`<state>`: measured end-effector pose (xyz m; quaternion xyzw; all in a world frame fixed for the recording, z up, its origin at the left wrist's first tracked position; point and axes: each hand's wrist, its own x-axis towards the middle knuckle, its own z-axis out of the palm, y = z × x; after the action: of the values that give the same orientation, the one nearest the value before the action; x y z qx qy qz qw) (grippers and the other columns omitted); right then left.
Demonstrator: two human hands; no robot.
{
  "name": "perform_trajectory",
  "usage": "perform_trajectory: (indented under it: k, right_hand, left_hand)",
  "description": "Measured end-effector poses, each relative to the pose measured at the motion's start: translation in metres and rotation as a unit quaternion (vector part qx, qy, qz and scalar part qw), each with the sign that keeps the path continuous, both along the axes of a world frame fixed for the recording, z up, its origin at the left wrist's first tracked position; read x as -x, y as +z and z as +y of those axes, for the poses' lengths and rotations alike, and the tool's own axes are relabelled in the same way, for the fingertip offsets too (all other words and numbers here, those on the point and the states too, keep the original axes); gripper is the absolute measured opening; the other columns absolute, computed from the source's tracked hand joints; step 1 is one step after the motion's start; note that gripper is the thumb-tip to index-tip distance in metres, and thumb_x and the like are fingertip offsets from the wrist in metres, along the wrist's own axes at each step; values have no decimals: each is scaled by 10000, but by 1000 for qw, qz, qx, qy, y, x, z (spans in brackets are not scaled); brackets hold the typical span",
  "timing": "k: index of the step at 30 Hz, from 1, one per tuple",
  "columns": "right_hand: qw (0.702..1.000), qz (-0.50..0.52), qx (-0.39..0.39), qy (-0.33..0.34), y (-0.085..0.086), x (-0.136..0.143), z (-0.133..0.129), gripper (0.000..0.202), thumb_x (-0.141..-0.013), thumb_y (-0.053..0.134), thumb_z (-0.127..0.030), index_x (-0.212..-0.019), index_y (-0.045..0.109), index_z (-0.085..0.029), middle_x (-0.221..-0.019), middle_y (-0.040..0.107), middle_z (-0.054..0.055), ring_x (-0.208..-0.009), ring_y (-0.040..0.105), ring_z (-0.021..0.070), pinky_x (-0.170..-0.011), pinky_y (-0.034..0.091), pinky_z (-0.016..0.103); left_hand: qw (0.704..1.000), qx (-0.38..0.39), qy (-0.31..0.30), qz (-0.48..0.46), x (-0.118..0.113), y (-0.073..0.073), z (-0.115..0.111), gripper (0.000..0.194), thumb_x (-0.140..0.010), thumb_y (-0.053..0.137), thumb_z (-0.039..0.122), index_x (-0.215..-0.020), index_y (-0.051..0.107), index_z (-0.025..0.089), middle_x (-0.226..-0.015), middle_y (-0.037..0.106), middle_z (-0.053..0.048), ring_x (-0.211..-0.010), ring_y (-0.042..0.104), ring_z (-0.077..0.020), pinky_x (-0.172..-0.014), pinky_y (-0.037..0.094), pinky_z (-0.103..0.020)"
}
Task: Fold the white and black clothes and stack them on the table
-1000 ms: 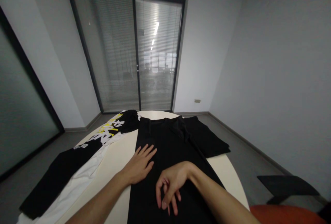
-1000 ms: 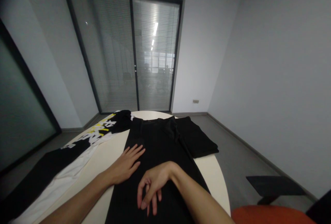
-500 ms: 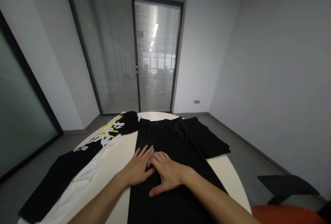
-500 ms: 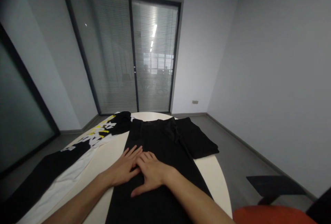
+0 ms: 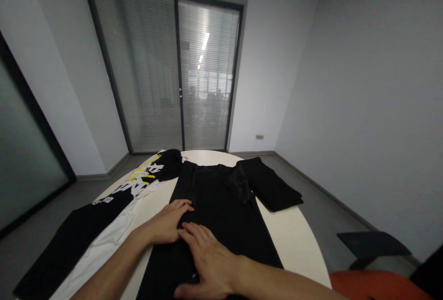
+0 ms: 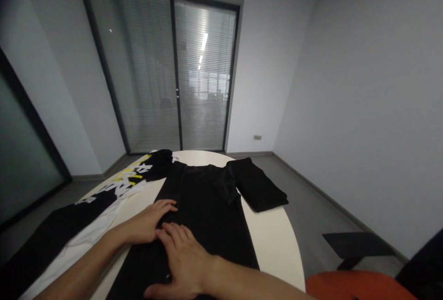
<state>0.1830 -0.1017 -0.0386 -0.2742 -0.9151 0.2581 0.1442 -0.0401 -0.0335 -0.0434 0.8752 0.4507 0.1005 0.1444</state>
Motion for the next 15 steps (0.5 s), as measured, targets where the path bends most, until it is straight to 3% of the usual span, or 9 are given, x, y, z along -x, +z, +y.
perform_trajectory:
  k: [2,4,7,9,11,12,15]
  right_hand:
    - [1000,9,1,0,3,3,5,904,-845,620,-612,-1531,270,-138,-1574,303,203,-1441,308,331,-1172,277,478]
    - [999,15,-24,-33,10,-1,21,648,-925,553,-472,-1461,375,-154,-1455,476,158,-1321,464,271,-1104,376,420]
    - [974,-22,-101,-200,21,-21,63,347,-982,435,-309,-1283,540,-174,-1246,606,122,-1142,564,243,-1010,433,397]
    - [930,-76,-142,-332,25,-42,95,336,-998,385,-292,-1231,580,-149,-1204,610,157,-1106,572,264,-987,433,403]
    - [888,-123,-163,-411,23,-65,124,407,-1003,370,-312,-1320,542,-123,-1258,587,192,-1149,553,296,-985,424,413]
    - [881,-132,-163,-424,20,-75,135,451,-1006,371,-341,-1378,505,-123,-1322,557,198,-1189,536,305,-992,420,412]
    - [900,-174,-129,-379,2,-95,155,563,-1003,381,-444,-1491,411,-166,-1518,415,164,-1358,414,321,-1077,351,426]
  left_hand:
    - [999,-35,14,-6,0,-1,-3,495,-709,623,179,-1201,623,229,-1344,592,-96,-1245,547,-281,-1055,443,-434]
    - [997,-72,32,-16,-3,-7,-4,336,-823,602,267,-1156,640,237,-1271,635,-83,-1198,575,-274,-1039,451,-445]
    - [992,-110,50,-30,-7,-18,-2,439,-951,504,445,-1334,564,240,-1464,517,-97,-1365,451,-290,-1141,347,-500]
    - [993,-102,49,-24,-7,-24,0,596,-962,475,512,-1492,405,249,-1595,344,-100,-1467,302,-304,-1185,266,-532]
    - [996,-72,45,-5,-6,-28,2,666,-968,438,556,-1549,302,260,-1635,237,-102,-1501,210,-318,-1193,225,-561]
    - [997,-58,44,5,-5,-29,3,674,-972,414,576,-1556,285,268,-1643,202,-101,-1507,179,-323,-1194,209,-572]
    - [998,-28,46,27,-3,-29,4,672,-974,361,618,-1557,276,295,-1653,126,-87,-1515,103,-332,-1195,171,-588]
